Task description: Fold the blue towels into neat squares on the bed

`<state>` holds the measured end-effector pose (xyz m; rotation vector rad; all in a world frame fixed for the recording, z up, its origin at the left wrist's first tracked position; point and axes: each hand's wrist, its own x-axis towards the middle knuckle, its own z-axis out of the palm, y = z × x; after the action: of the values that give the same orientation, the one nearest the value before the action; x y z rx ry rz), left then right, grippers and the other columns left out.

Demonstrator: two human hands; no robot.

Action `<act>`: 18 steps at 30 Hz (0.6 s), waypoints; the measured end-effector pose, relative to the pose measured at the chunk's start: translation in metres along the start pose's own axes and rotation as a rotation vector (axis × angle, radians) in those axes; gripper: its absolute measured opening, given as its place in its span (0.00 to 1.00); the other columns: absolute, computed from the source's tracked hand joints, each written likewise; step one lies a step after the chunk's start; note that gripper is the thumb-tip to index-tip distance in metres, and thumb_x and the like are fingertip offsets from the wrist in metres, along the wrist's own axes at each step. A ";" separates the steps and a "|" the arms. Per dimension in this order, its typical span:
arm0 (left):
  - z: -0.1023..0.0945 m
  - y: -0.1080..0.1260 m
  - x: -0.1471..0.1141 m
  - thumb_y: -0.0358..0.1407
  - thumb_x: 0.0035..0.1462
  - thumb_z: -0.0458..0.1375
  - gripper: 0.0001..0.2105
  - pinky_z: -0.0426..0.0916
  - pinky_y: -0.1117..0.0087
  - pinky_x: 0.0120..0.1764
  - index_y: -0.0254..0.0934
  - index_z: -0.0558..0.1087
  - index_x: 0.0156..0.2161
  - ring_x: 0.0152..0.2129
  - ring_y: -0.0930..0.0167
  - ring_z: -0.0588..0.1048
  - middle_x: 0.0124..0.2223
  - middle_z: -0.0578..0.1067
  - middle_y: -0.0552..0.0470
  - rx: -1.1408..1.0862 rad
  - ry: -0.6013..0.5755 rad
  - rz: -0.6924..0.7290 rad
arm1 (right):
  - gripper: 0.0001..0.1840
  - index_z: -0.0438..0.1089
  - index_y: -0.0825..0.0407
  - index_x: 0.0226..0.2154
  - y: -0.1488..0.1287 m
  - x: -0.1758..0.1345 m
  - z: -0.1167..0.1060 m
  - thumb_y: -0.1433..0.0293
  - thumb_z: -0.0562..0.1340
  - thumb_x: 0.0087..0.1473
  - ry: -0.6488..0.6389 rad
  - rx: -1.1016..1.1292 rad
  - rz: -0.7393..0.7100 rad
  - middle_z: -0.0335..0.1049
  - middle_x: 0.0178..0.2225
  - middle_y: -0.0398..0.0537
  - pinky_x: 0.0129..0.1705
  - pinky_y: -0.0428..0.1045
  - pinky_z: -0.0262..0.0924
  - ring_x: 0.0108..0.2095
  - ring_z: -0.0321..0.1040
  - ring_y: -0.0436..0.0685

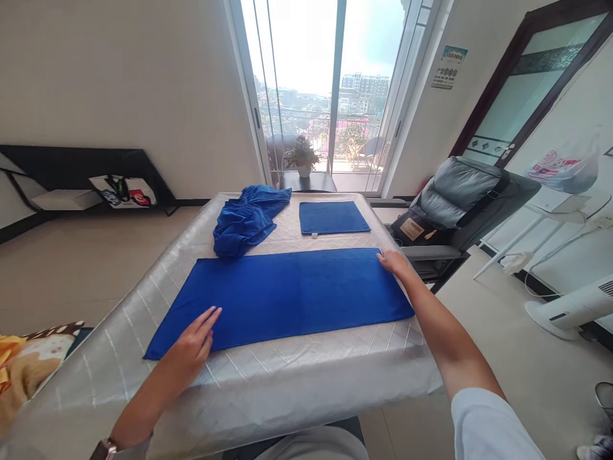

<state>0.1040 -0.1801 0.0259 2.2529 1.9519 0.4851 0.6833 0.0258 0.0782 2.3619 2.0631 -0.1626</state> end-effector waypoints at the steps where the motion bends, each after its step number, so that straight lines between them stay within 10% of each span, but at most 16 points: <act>1: -0.001 0.031 0.005 0.35 0.66 0.37 0.28 0.64 0.55 0.64 0.36 0.63 0.67 0.63 0.62 0.68 0.68 0.65 0.45 -0.056 -0.050 0.074 | 0.26 0.66 0.55 0.63 -0.003 0.006 -0.001 0.61 0.50 0.70 0.005 -0.009 0.016 0.67 0.62 0.60 0.60 0.52 0.59 0.62 0.65 0.64; 5: 0.000 0.147 0.023 0.20 0.58 0.40 0.35 0.67 0.62 0.62 0.48 0.63 0.67 0.61 0.70 0.70 0.66 0.68 0.55 -0.227 -0.277 0.442 | 0.23 0.73 0.52 0.57 -0.007 0.019 -0.003 0.61 0.51 0.69 0.018 -0.036 0.060 0.69 0.60 0.61 0.55 0.56 0.64 0.57 0.69 0.67; 12: 0.037 0.299 0.071 0.21 0.62 0.47 0.22 0.67 0.67 0.59 0.33 0.71 0.58 0.55 0.67 0.73 0.58 0.76 0.42 -0.273 -0.261 1.029 | 0.21 0.75 0.47 0.55 -0.008 0.028 -0.006 0.61 0.56 0.67 0.003 -0.061 0.115 0.72 0.58 0.58 0.52 0.55 0.65 0.55 0.71 0.66; 18: 0.095 0.406 0.098 0.41 0.67 0.54 0.15 0.72 0.63 0.37 0.32 0.77 0.42 0.35 0.62 0.77 0.40 0.79 0.40 -0.113 -0.202 1.008 | 0.21 0.77 0.52 0.53 -0.010 0.040 -0.010 0.61 0.57 0.66 -0.023 -0.078 0.135 0.74 0.55 0.64 0.53 0.56 0.65 0.55 0.72 0.67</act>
<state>0.5279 -0.1377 0.0731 2.9054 0.5606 0.3947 0.6792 0.0670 0.0856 2.4301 1.8566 -0.1059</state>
